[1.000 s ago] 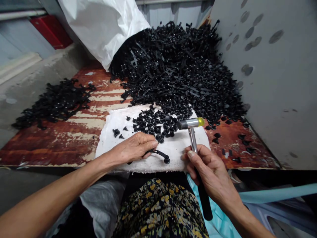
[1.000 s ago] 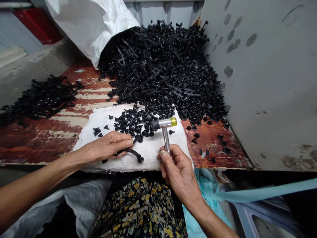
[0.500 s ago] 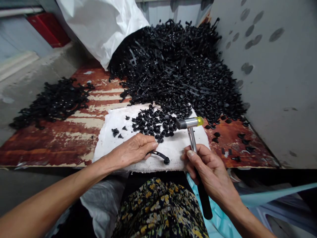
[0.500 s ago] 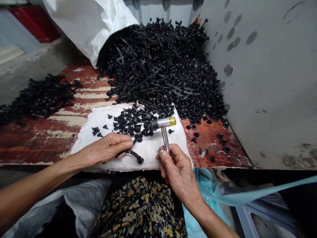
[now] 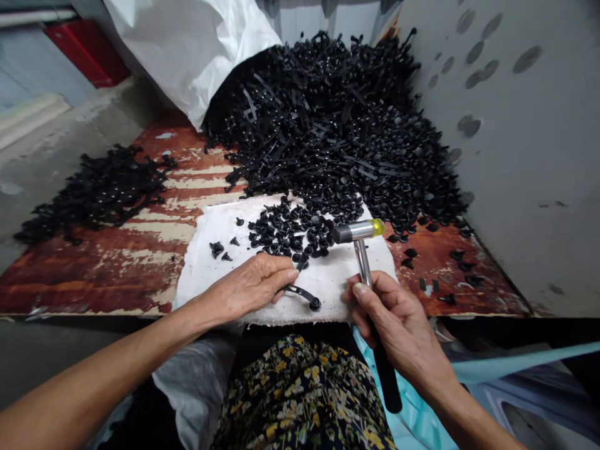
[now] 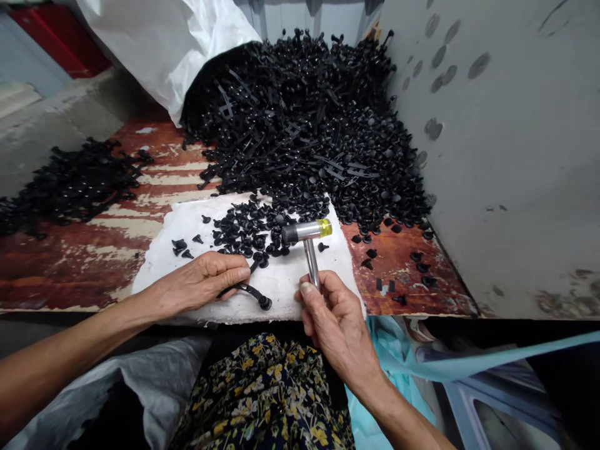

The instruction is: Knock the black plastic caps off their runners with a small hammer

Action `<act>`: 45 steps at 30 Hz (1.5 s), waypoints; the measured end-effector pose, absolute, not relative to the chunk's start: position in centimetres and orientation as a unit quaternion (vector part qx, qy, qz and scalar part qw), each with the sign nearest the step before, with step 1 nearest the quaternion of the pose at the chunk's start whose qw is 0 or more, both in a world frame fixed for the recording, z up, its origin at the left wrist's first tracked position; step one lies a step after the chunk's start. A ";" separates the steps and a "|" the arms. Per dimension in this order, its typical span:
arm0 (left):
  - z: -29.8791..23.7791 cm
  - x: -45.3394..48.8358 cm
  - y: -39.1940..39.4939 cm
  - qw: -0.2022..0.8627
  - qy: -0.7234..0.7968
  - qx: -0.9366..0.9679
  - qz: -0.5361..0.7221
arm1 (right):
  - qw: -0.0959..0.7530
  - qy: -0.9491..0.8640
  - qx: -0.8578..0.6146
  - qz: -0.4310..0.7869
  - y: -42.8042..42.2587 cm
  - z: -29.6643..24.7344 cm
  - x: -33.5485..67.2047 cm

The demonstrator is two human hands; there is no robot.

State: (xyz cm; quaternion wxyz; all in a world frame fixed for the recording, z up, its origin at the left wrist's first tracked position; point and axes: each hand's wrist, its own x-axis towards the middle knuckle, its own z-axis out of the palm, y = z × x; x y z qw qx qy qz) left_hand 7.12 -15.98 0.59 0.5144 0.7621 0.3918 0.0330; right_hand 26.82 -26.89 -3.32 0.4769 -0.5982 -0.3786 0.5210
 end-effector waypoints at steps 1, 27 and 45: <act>0.6 7.1 -16.0 0.513 0.392 0.763 0.032 | 0.477 -0.379 -0.598 0.521 -26.9 -3.4 26.8; 1.0 7.4 -15.8 0.523 0.416 0.744 0.018 | 0.476 -0.378 -0.596 0.525 -27.0 -3.4 27.0; 0.5 7.3 -16.0 0.514 0.411 0.752 0.028 | 0.472 -0.385 -0.598 0.521 -27.0 -3.7 27.0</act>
